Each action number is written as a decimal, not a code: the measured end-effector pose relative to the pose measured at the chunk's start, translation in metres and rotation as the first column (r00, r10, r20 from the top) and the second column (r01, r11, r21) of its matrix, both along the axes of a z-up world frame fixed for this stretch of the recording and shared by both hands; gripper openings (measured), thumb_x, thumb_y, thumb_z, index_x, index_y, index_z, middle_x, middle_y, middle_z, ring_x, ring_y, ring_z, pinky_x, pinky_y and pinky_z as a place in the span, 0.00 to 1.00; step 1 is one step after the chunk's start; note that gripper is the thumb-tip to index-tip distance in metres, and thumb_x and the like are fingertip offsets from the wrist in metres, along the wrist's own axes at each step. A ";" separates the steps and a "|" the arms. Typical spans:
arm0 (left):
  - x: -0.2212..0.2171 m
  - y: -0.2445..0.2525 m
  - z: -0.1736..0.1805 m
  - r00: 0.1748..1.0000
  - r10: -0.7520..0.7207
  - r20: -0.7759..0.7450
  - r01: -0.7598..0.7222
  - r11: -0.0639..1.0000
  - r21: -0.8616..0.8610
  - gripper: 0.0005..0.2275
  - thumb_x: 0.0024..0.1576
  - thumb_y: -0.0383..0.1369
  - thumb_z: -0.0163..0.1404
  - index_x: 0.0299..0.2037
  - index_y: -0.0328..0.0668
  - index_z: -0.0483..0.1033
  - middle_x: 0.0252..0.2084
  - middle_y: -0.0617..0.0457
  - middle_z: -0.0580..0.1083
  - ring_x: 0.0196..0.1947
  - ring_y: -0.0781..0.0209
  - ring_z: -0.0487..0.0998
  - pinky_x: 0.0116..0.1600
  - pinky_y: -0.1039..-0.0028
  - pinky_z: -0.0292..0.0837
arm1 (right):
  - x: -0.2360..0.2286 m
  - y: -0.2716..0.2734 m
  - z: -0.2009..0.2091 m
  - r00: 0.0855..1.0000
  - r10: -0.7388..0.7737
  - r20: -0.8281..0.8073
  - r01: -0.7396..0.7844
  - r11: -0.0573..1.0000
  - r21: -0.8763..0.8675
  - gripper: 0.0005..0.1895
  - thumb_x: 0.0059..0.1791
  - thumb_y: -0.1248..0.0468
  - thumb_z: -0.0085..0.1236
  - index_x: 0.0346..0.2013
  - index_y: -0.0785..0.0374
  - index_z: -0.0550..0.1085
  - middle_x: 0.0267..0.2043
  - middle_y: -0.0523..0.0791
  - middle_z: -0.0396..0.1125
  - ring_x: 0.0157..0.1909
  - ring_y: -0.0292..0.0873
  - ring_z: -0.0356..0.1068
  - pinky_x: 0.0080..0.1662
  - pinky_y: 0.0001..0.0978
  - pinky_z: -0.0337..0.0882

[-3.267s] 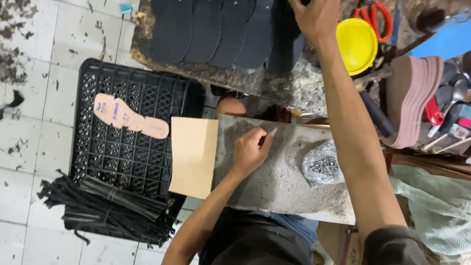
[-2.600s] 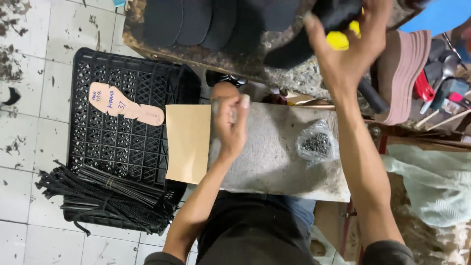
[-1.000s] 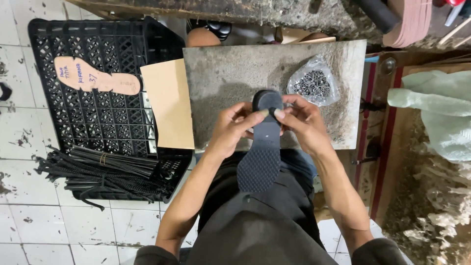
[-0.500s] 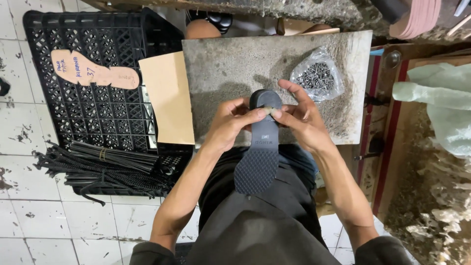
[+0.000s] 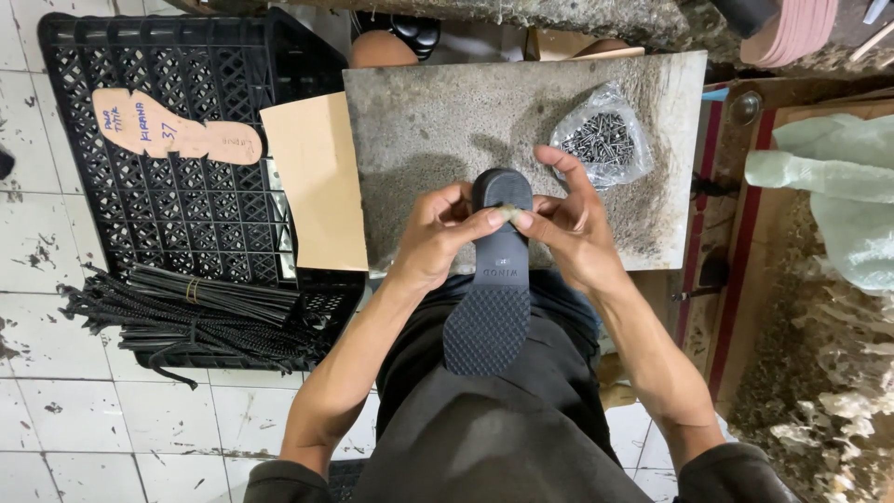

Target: Nailing heels to shoe soles using a hammer and small nails on a metal block at a workbench.

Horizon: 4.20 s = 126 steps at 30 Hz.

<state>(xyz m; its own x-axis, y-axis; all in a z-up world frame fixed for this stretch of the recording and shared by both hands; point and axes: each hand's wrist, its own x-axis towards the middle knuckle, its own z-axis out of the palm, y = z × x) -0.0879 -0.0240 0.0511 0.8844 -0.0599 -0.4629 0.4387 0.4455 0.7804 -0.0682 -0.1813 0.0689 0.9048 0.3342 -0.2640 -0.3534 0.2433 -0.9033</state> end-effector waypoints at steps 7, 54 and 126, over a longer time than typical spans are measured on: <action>-0.001 0.010 0.032 0.885 -0.160 0.438 0.126 0.986 0.106 0.10 0.42 0.34 0.57 0.28 0.39 0.73 0.20 0.51 0.70 0.20 0.68 0.69 0.27 0.79 0.68 | -0.014 -0.007 0.017 0.973 -0.011 0.232 -0.008 0.997 0.082 0.42 0.34 0.76 0.58 0.56 0.62 0.46 0.25 0.51 0.64 0.29 0.45 0.68 0.38 0.38 0.72; 0.094 -0.082 -0.046 0.392 -0.759 0.520 -0.391 0.374 0.841 0.04 0.48 0.32 0.48 0.24 0.47 0.68 0.24 0.61 0.56 0.27 0.64 0.56 0.33 0.73 0.45 | -0.077 -0.097 -0.005 0.707 0.325 0.629 0.555 0.297 -0.777 0.14 0.40 0.66 0.54 0.40 0.66 0.72 0.31 0.48 0.63 0.28 0.51 0.64 0.30 0.38 0.64; 0.066 -0.008 -0.031 0.650 -0.435 0.623 -0.330 0.576 0.748 0.07 0.55 0.33 0.42 0.25 0.47 0.70 0.22 0.61 0.65 0.25 0.66 0.62 0.37 0.75 0.46 | -0.059 -0.066 -0.055 0.905 0.223 0.363 0.266 0.368 -0.891 0.19 0.45 0.51 0.45 0.24 0.64 0.70 0.19 0.52 0.63 0.25 0.58 0.64 0.21 0.29 0.61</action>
